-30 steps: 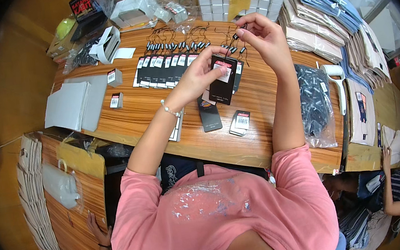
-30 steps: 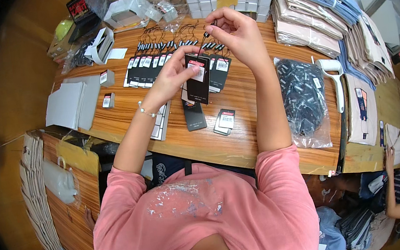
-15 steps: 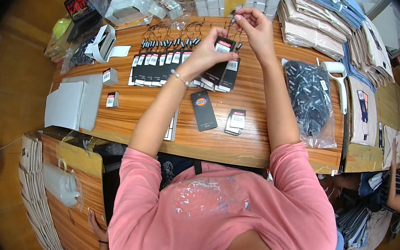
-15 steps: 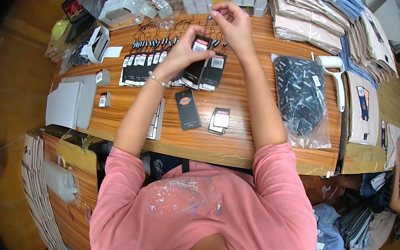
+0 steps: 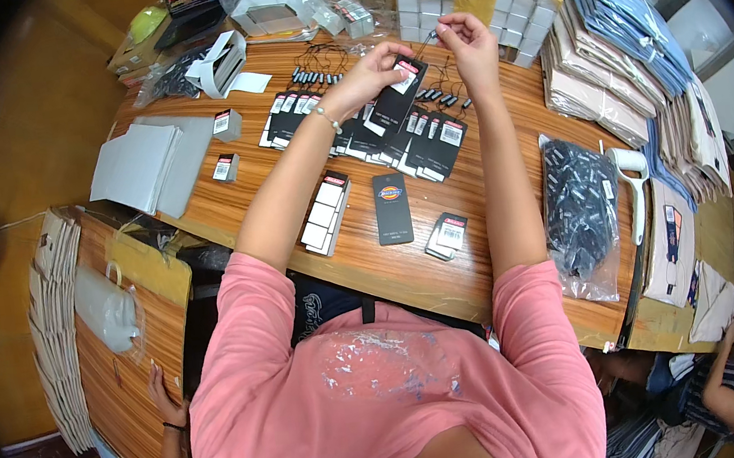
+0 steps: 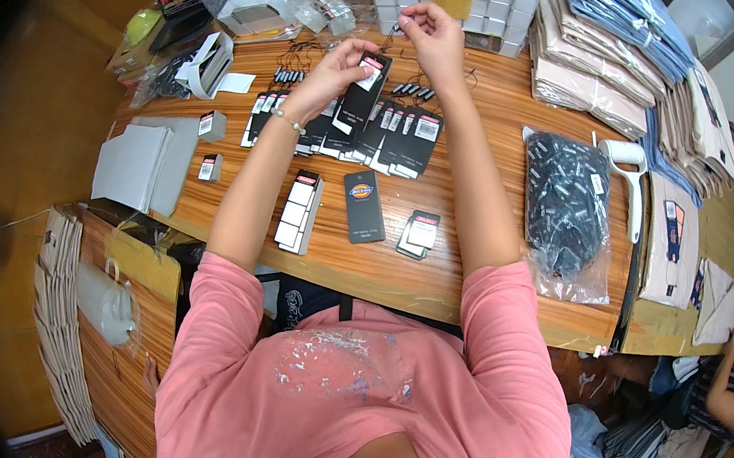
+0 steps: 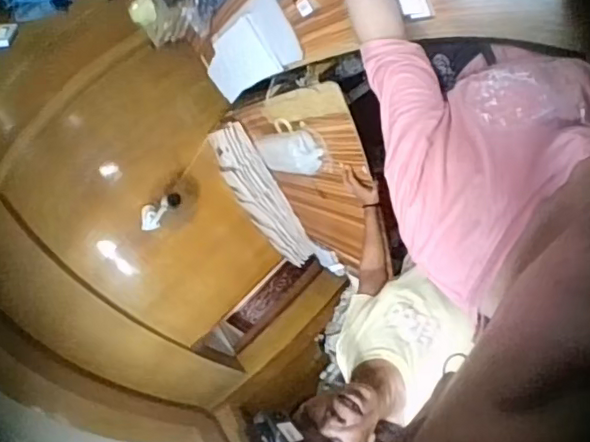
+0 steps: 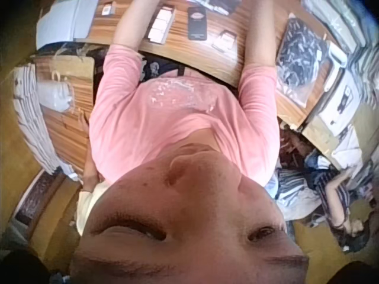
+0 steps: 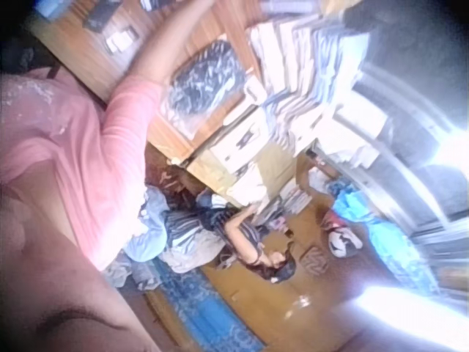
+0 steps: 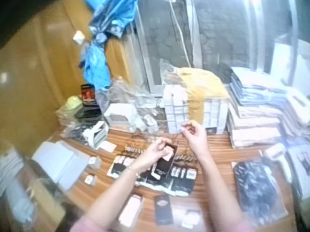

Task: The person attaches plastic tags to clothing labels and garments by hand at a wooden table. They pick up the tags and labels, thread them together, and place the finished items in stacks.

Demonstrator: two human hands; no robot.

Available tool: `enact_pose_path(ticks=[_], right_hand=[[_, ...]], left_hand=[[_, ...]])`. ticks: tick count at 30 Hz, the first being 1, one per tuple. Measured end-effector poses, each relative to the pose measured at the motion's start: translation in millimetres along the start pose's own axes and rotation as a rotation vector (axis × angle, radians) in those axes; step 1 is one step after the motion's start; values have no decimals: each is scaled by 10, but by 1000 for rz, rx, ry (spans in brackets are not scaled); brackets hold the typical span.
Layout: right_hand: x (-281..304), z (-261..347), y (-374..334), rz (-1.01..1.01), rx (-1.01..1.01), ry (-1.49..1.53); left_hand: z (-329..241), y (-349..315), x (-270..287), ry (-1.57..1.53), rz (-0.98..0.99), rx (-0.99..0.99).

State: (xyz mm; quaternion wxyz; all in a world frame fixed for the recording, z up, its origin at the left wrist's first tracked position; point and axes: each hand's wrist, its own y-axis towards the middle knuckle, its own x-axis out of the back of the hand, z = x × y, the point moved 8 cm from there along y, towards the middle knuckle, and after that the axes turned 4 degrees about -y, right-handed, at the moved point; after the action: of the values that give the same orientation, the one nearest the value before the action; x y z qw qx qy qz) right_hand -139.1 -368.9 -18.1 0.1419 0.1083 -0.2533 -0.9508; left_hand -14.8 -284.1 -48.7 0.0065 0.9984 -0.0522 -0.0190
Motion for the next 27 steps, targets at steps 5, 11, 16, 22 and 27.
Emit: enact_pose_path(ticks=[5,11,16,22,27], right_hand=[[-169,-568,-90,89,-61,-211],[-272,-840,-192,149,-123,-349],[-264,-1014,-237,232,-195,-361],[-302,-1149,-267,258,-193,-360],[-313,-1143,-257,252,-258,-308]], left_hand=[[512,-17,317,136,-121,31],[770,-72,475,374,-220,-29],[523,-185,371,938,-323,-232],[541,-197,387,1092,-317,-158],[534,-156,417,1098,-294,-204]])
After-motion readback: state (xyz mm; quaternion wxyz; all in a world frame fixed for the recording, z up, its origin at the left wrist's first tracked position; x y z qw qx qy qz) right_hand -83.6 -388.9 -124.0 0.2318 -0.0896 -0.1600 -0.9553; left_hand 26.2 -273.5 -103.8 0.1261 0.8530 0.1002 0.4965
